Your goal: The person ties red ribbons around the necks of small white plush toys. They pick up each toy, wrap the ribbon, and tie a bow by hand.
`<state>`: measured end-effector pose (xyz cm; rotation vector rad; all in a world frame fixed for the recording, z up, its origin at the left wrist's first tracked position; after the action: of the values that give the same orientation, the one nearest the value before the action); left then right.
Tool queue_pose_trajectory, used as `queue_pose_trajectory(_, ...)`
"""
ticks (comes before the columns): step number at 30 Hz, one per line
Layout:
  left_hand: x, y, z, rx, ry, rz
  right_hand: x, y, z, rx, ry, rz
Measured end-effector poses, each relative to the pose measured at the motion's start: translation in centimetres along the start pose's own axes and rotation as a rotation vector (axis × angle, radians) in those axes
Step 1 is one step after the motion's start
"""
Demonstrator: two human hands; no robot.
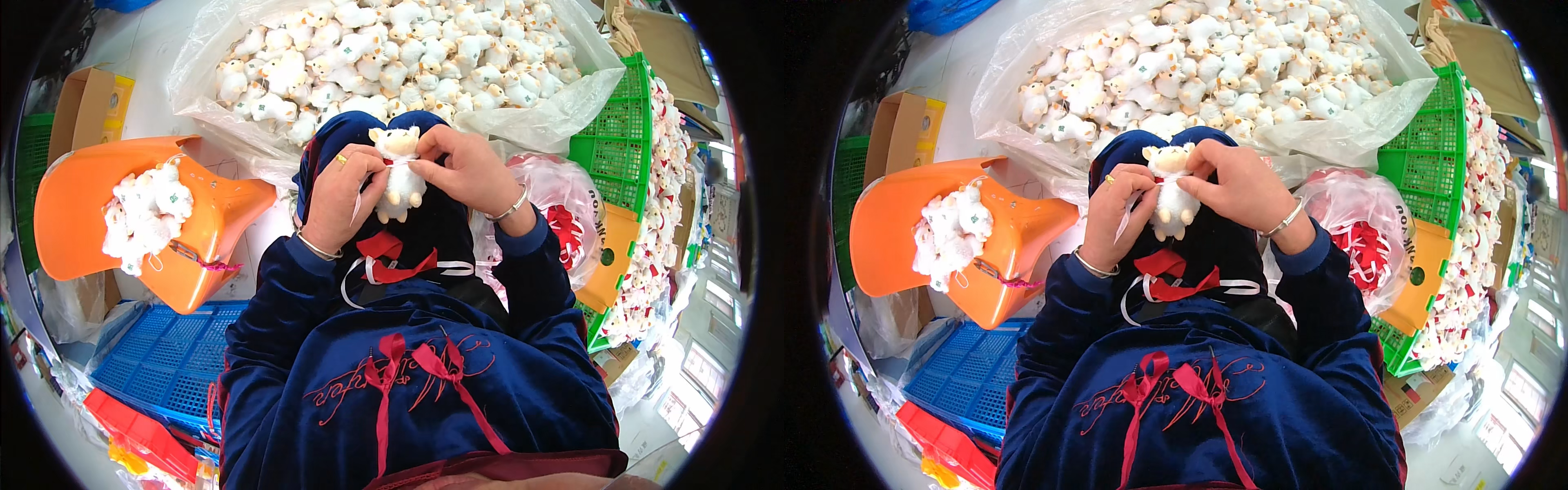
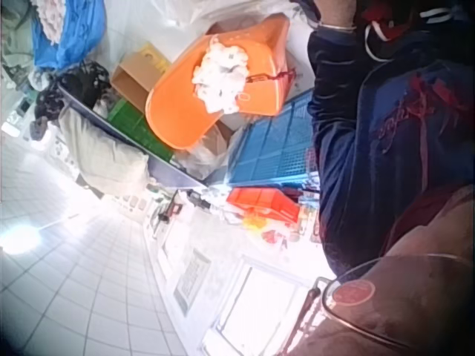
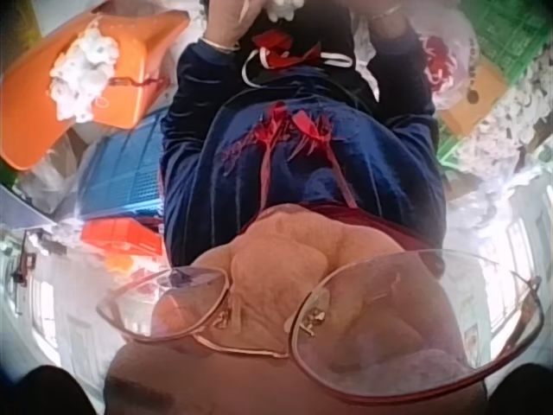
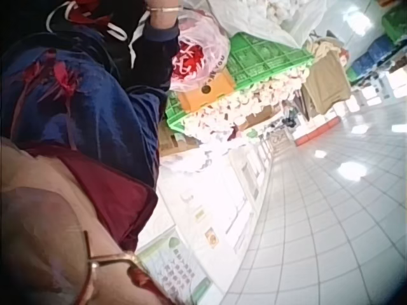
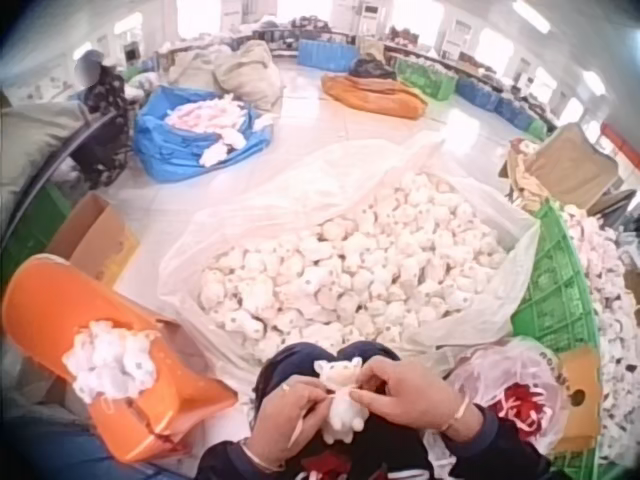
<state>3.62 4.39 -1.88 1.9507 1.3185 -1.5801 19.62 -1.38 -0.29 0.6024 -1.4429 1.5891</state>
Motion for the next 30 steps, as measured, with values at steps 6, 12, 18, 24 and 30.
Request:
queue_pose_trajectory(6, 0.3, -0.1, 0.2, 0.049, -0.029, 0.002, -0.7, 1.3, -0.5, 0.004, 0.016, -0.047)
queue_pose_trajectory(12, 0.9, -0.5, 0.1, 0.078, -0.122, -0.018, -0.4, 1.3, 0.3, -0.095, 0.054, 0.147)
queue_pose_trajectory(18, 2.2, 0.5, 0.4, 0.298, -0.455, 0.409, 0.7, 1.4, 0.8, -0.139, -0.093, 0.274)
queue_pose_trajectory(24, 6.2, -1.1, 0.6, 0.222, -0.885, 0.903, 1.1, 1.5, 0.8, -0.105, -0.132, 0.305)
queue_pose_trajectory(30, 3.4, -10.3, -3.8, -0.401, -0.265, 0.065, 1.6, 1.4, 1.1, -0.103, -0.189, 0.327)
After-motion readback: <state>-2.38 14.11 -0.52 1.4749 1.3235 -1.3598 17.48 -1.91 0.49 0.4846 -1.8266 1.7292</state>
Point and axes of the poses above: each hand's wrist, its own z-axis away from the middle knuckle, its own y-axis out of the palm, x = y × z, the point moved 9 cm from there along -z, towards the middle knuckle, and after that the axes turned 2 degrees about -x, right-handed, at the moved point
